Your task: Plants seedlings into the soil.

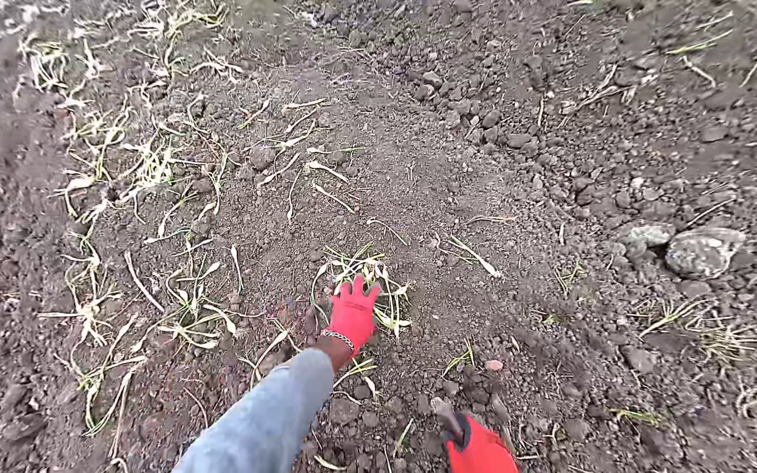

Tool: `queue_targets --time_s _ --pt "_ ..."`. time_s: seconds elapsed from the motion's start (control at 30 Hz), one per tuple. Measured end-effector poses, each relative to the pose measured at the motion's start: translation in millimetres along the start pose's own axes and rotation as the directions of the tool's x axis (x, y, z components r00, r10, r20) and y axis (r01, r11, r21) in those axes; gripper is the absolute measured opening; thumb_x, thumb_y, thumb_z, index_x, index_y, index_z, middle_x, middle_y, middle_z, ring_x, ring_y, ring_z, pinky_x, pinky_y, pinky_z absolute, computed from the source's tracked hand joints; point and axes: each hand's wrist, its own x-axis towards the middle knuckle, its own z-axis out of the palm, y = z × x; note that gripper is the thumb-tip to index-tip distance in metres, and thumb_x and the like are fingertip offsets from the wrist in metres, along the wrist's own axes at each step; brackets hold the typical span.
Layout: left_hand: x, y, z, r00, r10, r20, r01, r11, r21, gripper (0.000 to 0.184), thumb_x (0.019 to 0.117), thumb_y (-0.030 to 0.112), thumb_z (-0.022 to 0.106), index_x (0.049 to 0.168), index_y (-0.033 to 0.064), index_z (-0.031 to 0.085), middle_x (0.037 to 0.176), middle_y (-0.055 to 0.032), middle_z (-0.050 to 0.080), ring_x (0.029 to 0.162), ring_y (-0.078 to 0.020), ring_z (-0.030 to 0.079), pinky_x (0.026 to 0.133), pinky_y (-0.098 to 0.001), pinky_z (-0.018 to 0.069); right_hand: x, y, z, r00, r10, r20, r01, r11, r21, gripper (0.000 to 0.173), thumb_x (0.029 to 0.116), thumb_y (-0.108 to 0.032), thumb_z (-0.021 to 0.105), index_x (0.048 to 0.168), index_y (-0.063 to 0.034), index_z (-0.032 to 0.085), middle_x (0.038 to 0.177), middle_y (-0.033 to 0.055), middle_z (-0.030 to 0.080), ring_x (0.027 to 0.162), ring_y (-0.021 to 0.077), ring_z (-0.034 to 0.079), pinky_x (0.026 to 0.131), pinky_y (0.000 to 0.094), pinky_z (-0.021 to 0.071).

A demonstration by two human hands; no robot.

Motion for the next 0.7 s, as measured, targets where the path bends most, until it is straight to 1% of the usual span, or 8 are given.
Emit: queue_targets --time_s 0.07,0.17,0.33,0.5,0.57,0.6,0.63,0.7 --pt "23 16 -6 0.994 0.001 0.106 -0.008 0.998 0.061 0.060 0.0867 0.015 0.076 0.144 0.0162 0.059 0.155 -0.0285 0.041 0.136 -0.0551 0.044 0.096 -0.0727 0.0492 6 0 0 1.000 0.024 0.012 -0.024 1.000 0.011 0.050 0.0969 -0.041 0.059 0.133 -0.0073 0.063 0.120 0.0213 0.070 0.114 0.0393 0.067 0.095 0.0633 0.0516" --pt "21 -5 -45 0.982 -0.086 0.168 0.084 0.996 0.018 0.045 0.0962 0.019 0.065 0.141 0.0109 0.061 0.142 -0.0232 0.057 0.128 -0.0432 0.059 0.103 -0.0628 0.0509 2 -1 0 0.998 0.048 0.034 -0.049 0.999 0.015 0.050 0.0950 -0.040 0.061 0.133 -0.0068 0.062 0.122 0.0216 0.070 0.116 0.0393 0.067 0.095 0.0626 0.0518" --pt "-4 -78 -159 0.963 -0.151 -0.221 0.128 0.985 -0.115 0.033 0.0990 0.031 0.067 0.125 0.0114 0.070 0.123 -0.0226 0.067 0.115 -0.0418 0.065 0.096 -0.0642 0.0523 14 -2 -1 0.993 0.106 0.051 -0.105 0.994 -0.031 0.058 0.0916 -0.042 0.064 0.138 -0.0066 0.059 0.129 0.0209 0.067 0.119 0.0377 0.066 0.097 0.0604 0.0529" --pt "-29 -143 -235 0.880 -0.322 -0.348 0.247 0.938 -0.242 0.042 0.1080 0.040 0.048 0.113 0.0041 0.070 0.117 -0.0252 0.068 0.118 -0.0445 0.063 0.100 -0.0701 0.0454 19 -9 4 0.986 0.158 0.045 -0.155 0.986 -0.068 0.060 0.0920 -0.040 0.064 0.141 -0.0072 0.056 0.130 0.0184 0.067 0.121 0.0347 0.065 0.100 0.0573 0.0523" --pt "-26 -169 -243 0.851 -0.375 -0.367 0.270 0.913 -0.307 0.047 0.1089 0.043 0.045 0.119 0.0030 0.068 0.124 -0.0277 0.065 0.120 -0.0466 0.061 0.100 -0.0710 0.0440 20 -12 6 0.985 0.172 0.030 -0.170 0.983 -0.065 0.059 0.0911 -0.038 0.066 0.140 -0.0074 0.056 0.127 0.0187 0.068 0.120 0.0353 0.066 0.100 0.0579 0.0522" --pt "-18 -186 -238 0.847 -0.401 -0.349 0.297 0.901 -0.315 0.049 0.1073 0.043 0.048 0.130 0.0034 0.064 0.134 -0.0306 0.059 0.124 -0.0494 0.059 0.101 -0.0725 0.0439 20 -13 10 0.983 0.181 0.016 -0.180 0.982 -0.062 0.059 0.0910 -0.037 0.066 0.140 -0.0072 0.056 0.126 0.0191 0.069 0.119 0.0361 0.066 0.099 0.0585 0.0522" --pt "-10 -200 -232 0.836 -0.444 -0.322 0.333 0.877 -0.346 0.057 0.1050 0.043 0.052 0.147 0.0048 0.053 0.150 -0.0340 0.046 0.129 -0.0535 0.054 0.102 -0.0742 0.0437 23 -13 12 0.982 0.191 -0.001 -0.191 0.979 -0.072 0.059 0.0912 -0.037 0.066 0.141 -0.0075 0.056 0.126 0.0193 0.069 0.119 0.0368 0.066 0.099 0.0591 0.0521" --pt "-6 -209 -219 0.767 -0.535 -0.355 0.360 0.816 -0.452 0.074 0.1018 0.042 0.057 0.161 0.0058 0.030 0.164 -0.0350 0.023 0.136 -0.0555 0.048 0.104 -0.0719 0.0447 27 -9 17 0.978 0.208 -0.029 -0.210 0.972 -0.102 0.061 0.0914 -0.036 0.066 0.144 -0.0080 0.054 0.125 0.0198 0.069 0.117 0.0379 0.067 0.098 0.0600 0.0521"
